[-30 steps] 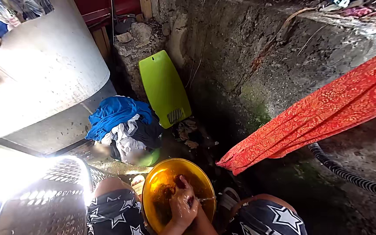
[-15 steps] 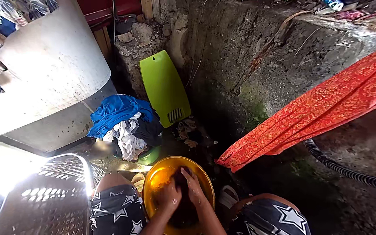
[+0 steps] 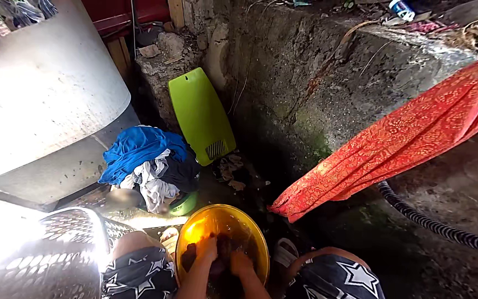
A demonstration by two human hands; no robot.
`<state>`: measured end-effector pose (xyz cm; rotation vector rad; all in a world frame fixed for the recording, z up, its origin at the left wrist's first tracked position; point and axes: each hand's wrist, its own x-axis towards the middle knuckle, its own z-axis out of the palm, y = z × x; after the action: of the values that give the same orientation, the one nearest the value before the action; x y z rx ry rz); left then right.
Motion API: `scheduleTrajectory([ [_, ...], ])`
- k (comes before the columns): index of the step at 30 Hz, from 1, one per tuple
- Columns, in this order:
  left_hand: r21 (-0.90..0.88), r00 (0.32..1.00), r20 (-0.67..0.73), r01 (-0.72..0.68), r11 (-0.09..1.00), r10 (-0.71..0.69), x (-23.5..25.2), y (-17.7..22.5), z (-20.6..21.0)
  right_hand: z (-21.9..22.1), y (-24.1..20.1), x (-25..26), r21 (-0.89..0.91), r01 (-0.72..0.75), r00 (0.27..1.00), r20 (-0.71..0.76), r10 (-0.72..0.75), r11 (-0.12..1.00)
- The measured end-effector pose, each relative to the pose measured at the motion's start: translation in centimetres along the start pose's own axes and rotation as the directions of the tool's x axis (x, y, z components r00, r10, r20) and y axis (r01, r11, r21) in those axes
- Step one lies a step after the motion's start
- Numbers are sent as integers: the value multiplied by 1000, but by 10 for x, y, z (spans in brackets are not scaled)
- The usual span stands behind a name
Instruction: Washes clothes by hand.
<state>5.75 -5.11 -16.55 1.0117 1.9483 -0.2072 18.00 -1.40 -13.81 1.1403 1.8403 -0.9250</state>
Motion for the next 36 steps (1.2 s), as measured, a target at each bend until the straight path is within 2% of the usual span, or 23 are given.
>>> scheduleTrajectory([
  [2, -135, 982, 66, 183, 974, -175, -10, -7, 19, -11, 0, 4, 83, -2, 997, -79, 9, 997],
  [3, -289, 966, 28, 255, 923, -258, -16, -14, 29, -18, 0, 7, 160, 29, 993, -121, -10, 987],
  [5, -442, 949, -51, 258, 859, -311, -8, -24, 35, -33, -4, 11, 464, 203, 958, -275, -78, 862],
  [6, -428, 958, -72, 221, 877, -276, -4, -22, 27, -36, -10, 6, 644, 323, 921, -382, -75, 693],
  [7, -469, 965, -113, 157, 869, -235, -7, -17, 18, -35, -17, 1, 791, 425, 886, -463, -24, 441],
  [8, -558, 967, -174, 58, 828, -185, -14, -9, 10, -34, -21, -1, 876, 449, 885, -463, 46, 175],
  [9, -624, 944, -286, -53, 780, -165, -23, 3, -1, -31, -21, 2, 909, 417, 907, -414, 69, -20],
  [10, -613, 913, -377, -123, 780, -153, -35, 16, -12, -28, -18, 9, 919, 363, 932, -359, 55, -155],
  [12, -543, 837, -546, -328, 773, -28, -66, 35, -14, -20, -18, 30, 913, 311, 950, -307, 57, -263],
  [14, -451, 680, -732, -540, 711, 52, -89, 46, 10, -6, -14, 48, 905, 342, 937, -349, 18, -253],
  [15, -421, 605, -795, -591, 688, 33, -93, 49, 21, -1, -12, 50, 902, 359, 930, -368, 11, -240],
  [16, -432, 572, -820, -605, 669, -12, -92, 51, 28, -2, -15, 42, 906, 371, 928, -369, 47, -203],
  [19, -701, 703, -656, -430, 569, -277, -67, 36, 11, -7, -40, -4, 857, 512, 857, -506, 98, -58],
  [21, -791, 704, -563, -308, 529, -432, -42, 18, -5, -9, -56, -17, 853, 521, 852, -518, 82, -25],
  [22, -800, 720, -533, -260, 540, -444, -41, 16, -9, -9, -56, -18, 869, 494, 868, -492, 63, -13],
  [24, -770, 763, -531, -254, 585, -368, -57, 25, -7, -9, -46, -10, 893, 451, 892, -450, 46, -8],
  [26, -692, 769, -607, -387, 609, -201, -78, 44, 7, -10, -31, 1, 900, 436, 899, -434, 50, -19],
  [28, -555, 679, -731, -542, 631, -59, -83, 49, 21, -12, -23, 3, 905, 426, 904, -424, 60, -20],
  [29, -525, 674, -738, -541, 657, -35, -78, 44, 19, -15, -24, -1, 899, 438, 895, -436, 93, -2],
  [31, -517, 789, -607, -303, 800, -94, -64, 24, -5, -28, -28, -15, 858, 474, 865, -495, 76, 196],
  [32, -504, 834, -520, -122, 855, -187, -55, 12, -19, -34, -26, -17, 773, 491, 844, -537, 1, 402],
  [34, -480, 816, -474, 76, 874, -332, -38, -3, -33, -46, -13, -17, 441, 333, 885, -451, -115, 833],
  [36, -413, 814, -486, 108, 904, -319, -36, 0, -35, -38, -2, -8, 163, 99, 969, -239, -58, 982],
])
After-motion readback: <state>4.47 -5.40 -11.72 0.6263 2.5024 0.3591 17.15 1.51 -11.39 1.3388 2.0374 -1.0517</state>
